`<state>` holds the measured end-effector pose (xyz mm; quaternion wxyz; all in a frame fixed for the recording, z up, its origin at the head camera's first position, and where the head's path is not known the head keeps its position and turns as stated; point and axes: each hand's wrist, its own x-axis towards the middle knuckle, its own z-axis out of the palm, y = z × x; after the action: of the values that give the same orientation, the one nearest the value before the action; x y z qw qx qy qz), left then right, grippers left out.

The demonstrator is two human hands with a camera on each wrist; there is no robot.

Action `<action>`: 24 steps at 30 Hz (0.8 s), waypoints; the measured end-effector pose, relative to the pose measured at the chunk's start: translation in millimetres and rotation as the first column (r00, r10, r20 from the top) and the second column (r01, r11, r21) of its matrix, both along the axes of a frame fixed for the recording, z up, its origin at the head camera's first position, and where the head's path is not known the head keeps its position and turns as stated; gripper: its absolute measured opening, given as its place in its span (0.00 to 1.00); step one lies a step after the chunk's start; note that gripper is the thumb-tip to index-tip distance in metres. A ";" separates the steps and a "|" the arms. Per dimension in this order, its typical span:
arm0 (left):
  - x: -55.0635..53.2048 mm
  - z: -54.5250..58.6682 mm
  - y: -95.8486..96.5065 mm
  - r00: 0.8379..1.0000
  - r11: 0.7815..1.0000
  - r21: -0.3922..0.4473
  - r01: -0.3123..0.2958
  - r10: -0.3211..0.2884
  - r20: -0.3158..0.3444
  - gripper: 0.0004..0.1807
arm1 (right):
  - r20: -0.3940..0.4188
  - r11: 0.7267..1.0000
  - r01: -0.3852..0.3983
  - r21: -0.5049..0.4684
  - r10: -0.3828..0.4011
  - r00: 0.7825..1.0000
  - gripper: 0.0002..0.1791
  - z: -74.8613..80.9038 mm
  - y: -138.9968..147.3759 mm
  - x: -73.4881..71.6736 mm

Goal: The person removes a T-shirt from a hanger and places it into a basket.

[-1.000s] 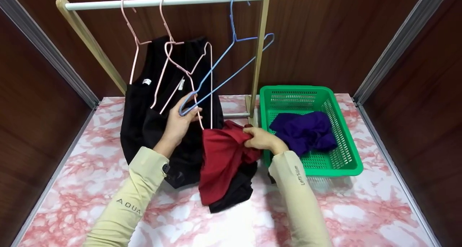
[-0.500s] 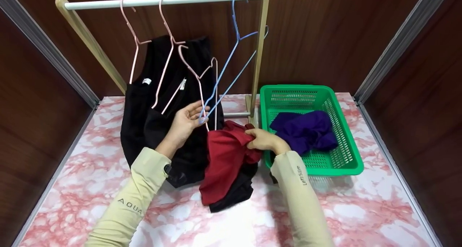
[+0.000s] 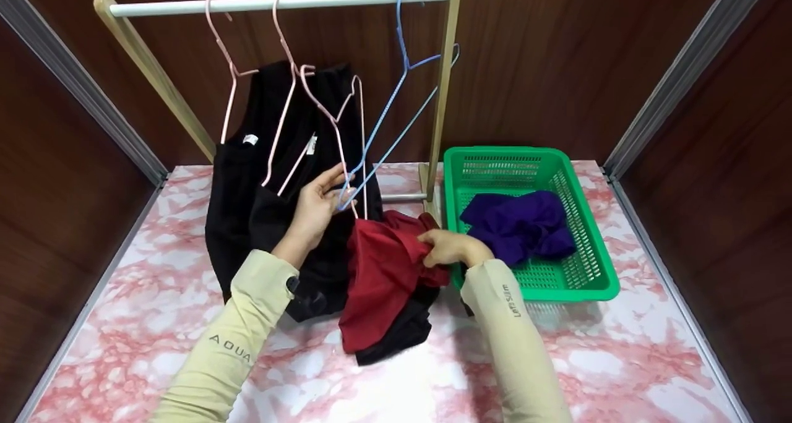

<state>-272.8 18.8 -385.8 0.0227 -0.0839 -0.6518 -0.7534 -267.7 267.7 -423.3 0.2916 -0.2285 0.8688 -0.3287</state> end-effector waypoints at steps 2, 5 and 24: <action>0.4 0.9 0.1 1.000 1.000 -0.015 -0.009 0.009 -0.017 0.28 | -0.002 0.998 -0.031 0.046 0.031 1.000 0.18 0.6 -3.3 1.1; 1.3 2.8 0.9 0.999 0.999 -0.026 -0.021 0.020 -0.034 0.27 | 0.007 0.992 -0.057 0.115 0.056 0.998 0.15 2.2 -8.0 3.4; 3.3 13.8 2.9 0.995 0.999 0.006 0.040 -0.040 0.090 0.21 | -0.243 0.944 0.193 -0.267 -0.260 0.935 0.10 25.3 -1.4 1.6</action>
<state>-269.4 21.7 -372.0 -0.0217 -0.0628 -0.6487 -0.7581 -266.1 266.3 -398.0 0.0986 -0.2030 0.8755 -0.4272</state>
